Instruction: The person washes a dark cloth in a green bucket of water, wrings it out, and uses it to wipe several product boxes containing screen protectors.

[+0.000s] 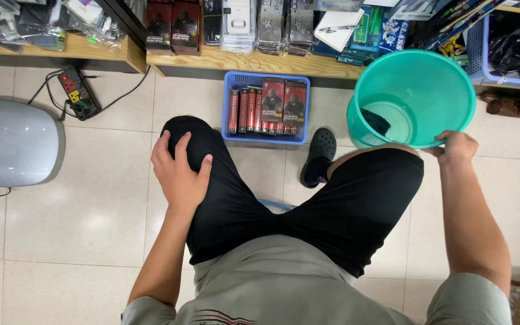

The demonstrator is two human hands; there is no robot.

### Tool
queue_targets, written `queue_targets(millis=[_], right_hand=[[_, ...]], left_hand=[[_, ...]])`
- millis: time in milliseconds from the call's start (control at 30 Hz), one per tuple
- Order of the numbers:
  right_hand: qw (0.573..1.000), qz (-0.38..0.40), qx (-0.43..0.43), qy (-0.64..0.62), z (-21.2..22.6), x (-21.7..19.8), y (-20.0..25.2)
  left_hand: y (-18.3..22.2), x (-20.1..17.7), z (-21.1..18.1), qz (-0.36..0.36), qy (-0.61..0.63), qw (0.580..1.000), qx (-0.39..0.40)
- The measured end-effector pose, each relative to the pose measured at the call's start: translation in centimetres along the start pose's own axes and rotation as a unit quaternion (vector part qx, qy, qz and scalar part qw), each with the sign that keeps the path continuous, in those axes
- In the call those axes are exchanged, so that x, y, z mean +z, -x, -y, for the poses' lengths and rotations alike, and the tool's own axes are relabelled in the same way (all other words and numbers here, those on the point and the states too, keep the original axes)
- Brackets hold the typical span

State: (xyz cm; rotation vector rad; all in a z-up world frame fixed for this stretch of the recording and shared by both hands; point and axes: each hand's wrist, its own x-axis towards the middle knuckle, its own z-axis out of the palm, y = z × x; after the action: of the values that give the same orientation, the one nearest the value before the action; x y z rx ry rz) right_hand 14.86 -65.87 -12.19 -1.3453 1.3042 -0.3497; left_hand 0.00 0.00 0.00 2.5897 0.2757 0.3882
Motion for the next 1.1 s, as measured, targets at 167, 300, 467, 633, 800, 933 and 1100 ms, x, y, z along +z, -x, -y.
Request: queue_targets(millis=[167, 300, 467, 633, 800, 933, 1100], right_hand=[[0.983, 0.088, -0.096, 0.129, 4.9, 0.6, 4.8], [0.971, 0.129, -0.155, 0.125, 6.2, 2.2, 7.3], [0.953, 0.208, -0.168, 0.140, 9.0, 1.1, 16.9], [0.937, 0.280, -0.168, 0.124, 9.1, -0.6, 23.2], [0.910, 0.347, -0.165, 0.155, 7.4, -1.8, 28.9], [0.877, 0.413, -0.173, 0.175, 5.4, -3.0, 32.4], [0.840, 0.476, -0.186, 0.183, 3.1, -4.9, 34.8]], left_hand=[[0.5, -0.3, 0.2, 0.003, -0.005, 1.000, 0.000], [0.8, -0.4, 0.4, -0.005, 0.004, 1.000, -0.002], [1.6, -0.1, 0.3, -0.030, -0.029, 0.999, 0.005], [1.1, -0.8, -1.0, -0.045, 0.100, 0.993, 0.054], [-0.6, -2.7, -4.1, 0.024, 0.415, 0.908, 0.059], [-1.5, -3.5, -4.6, 0.144, 0.505, 0.849, 0.057], [0.1, -2.0, -4.3, 0.201, 0.627, 0.752, 0.014]])
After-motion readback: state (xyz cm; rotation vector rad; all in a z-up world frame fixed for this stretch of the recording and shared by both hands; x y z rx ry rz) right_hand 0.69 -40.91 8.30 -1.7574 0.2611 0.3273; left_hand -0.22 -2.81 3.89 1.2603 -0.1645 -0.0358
